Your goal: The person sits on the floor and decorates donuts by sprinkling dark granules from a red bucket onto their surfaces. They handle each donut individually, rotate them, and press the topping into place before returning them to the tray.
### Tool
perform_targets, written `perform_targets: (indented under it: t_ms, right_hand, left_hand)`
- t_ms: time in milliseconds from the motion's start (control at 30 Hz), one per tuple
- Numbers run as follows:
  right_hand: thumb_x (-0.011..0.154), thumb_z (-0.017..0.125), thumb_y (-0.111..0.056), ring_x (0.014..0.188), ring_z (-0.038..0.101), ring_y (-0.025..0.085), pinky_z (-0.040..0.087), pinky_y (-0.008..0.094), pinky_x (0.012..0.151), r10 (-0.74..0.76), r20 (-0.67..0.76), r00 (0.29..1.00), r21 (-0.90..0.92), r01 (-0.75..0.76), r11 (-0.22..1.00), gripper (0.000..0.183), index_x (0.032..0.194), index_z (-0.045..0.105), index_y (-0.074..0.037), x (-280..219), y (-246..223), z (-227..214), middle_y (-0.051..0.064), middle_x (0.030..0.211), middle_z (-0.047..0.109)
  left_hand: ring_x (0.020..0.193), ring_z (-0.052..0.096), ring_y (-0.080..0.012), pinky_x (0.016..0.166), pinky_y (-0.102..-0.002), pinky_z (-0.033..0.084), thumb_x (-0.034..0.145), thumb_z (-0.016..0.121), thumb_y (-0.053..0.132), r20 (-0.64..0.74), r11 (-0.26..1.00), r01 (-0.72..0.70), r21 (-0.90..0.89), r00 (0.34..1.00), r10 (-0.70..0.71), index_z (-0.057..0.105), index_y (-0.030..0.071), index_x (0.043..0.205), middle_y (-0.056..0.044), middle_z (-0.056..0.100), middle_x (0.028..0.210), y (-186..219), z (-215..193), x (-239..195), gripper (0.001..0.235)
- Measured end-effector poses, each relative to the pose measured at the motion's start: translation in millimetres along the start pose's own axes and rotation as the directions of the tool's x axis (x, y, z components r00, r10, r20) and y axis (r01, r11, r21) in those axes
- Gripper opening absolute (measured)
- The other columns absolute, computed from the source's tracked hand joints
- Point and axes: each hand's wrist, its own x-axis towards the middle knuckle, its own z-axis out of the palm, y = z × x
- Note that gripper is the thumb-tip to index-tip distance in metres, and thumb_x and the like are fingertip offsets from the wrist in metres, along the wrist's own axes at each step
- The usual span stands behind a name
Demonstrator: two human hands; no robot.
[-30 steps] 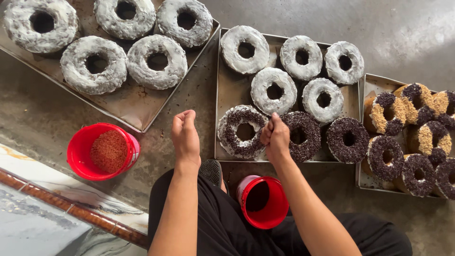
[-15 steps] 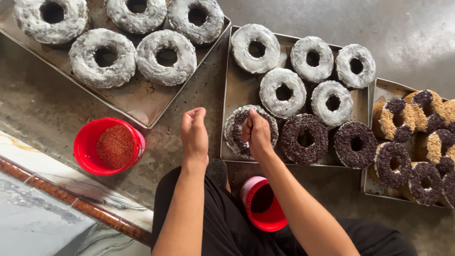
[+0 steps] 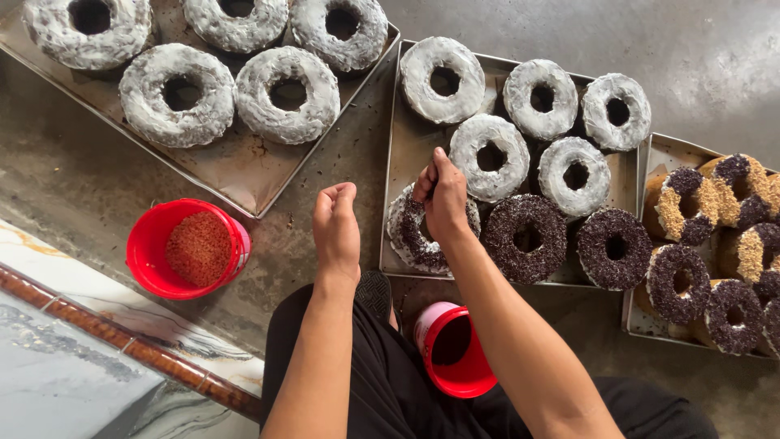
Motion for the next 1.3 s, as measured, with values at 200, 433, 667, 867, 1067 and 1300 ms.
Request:
perform_targets:
  t_ms: [200,433,667,867,1067,1300]
  right_hand:
    - [0.104,0.056,-0.032,0.049,0.038,0.014,0.033,0.030,0.046,0.036,0.049,0.998,-0.024,-0.034,0.999,0.041,0.071,0.041,-0.013,-17.9,4.0,1.2,0.001,0.058,0.040]
    - [0.104,0.058,-0.028,0.047,0.036,0.011,0.029,0.028,0.043,0.058,0.079,0.995,-0.088,-0.051,0.995,0.044,0.066,0.039,-0.014,-53.7,2.6,-25.0,-0.001,0.056,0.040]
    - [0.105,0.054,-0.027,0.043,0.033,0.009,0.025,0.027,0.039,-0.027,0.010,1.000,-0.088,0.028,0.996,0.043,0.066,0.039,-0.016,-67.1,-11.1,-57.8,-0.003,0.056,0.041]
    - [0.105,0.050,-0.030,0.044,0.036,0.011,0.030,0.029,0.040,-0.128,-0.087,0.988,-0.115,0.117,0.986,0.042,0.067,0.039,-0.016,-53.4,-31.7,-77.1,-0.001,0.057,0.043]
    - [0.105,0.056,-0.030,0.054,0.044,0.015,0.041,0.032,0.053,-0.177,-0.144,0.974,-0.034,0.174,0.984,0.041,0.069,0.043,-0.013,-21.1,-39.6,-81.9,0.002,0.060,0.045]
    - [0.103,0.062,-0.025,0.057,0.045,0.014,0.040,0.030,0.055,-0.188,-0.104,0.977,0.032,0.192,0.981,0.040,0.069,0.045,-0.013,8.6,-32.0,-62.9,0.002,0.062,0.048]
  left_hand:
    - [0.077,0.042,-0.0045,0.069,-0.022,0.038,0.098,0.060,0.031,-0.008,1.000,0.014,-0.009,1.000,-0.014,0.064,0.009,0.105,0.006,0.053,0.089,-1.8,0.4,0.8,0.024]
    - [0.082,0.046,-0.0051,0.074,-0.022,0.041,0.098,0.061,0.031,-0.002,1.000,-0.005,0.022,1.000,0.005,0.065,0.008,0.106,0.005,0.056,0.091,-2.6,0.9,1.5,0.025]
    - [0.091,0.052,-0.0066,0.083,-0.023,0.043,0.097,0.061,0.032,0.006,0.999,-0.037,0.018,0.999,0.037,0.067,0.006,0.107,0.003,0.062,0.097,-3.0,0.5,2.0,0.028]
    - [0.096,0.055,-0.0078,0.088,-0.024,0.044,0.097,0.061,0.031,0.026,0.999,-0.030,0.025,0.999,0.030,0.069,0.005,0.107,0.001,0.066,0.101,-1.3,0.5,0.2,0.030]
    - [0.104,0.059,-0.0106,0.095,-0.026,0.045,0.097,0.060,0.030,0.031,0.998,-0.052,0.033,0.998,0.051,0.070,0.004,0.108,-0.002,0.070,0.108,-0.4,1.5,0.5,0.030]
    - [0.104,0.059,-0.0104,0.095,-0.026,0.045,0.097,0.060,0.030,0.023,0.998,-0.035,0.042,0.999,0.034,0.071,0.004,0.108,-0.002,0.070,0.108,2.3,2.7,0.4,0.031]
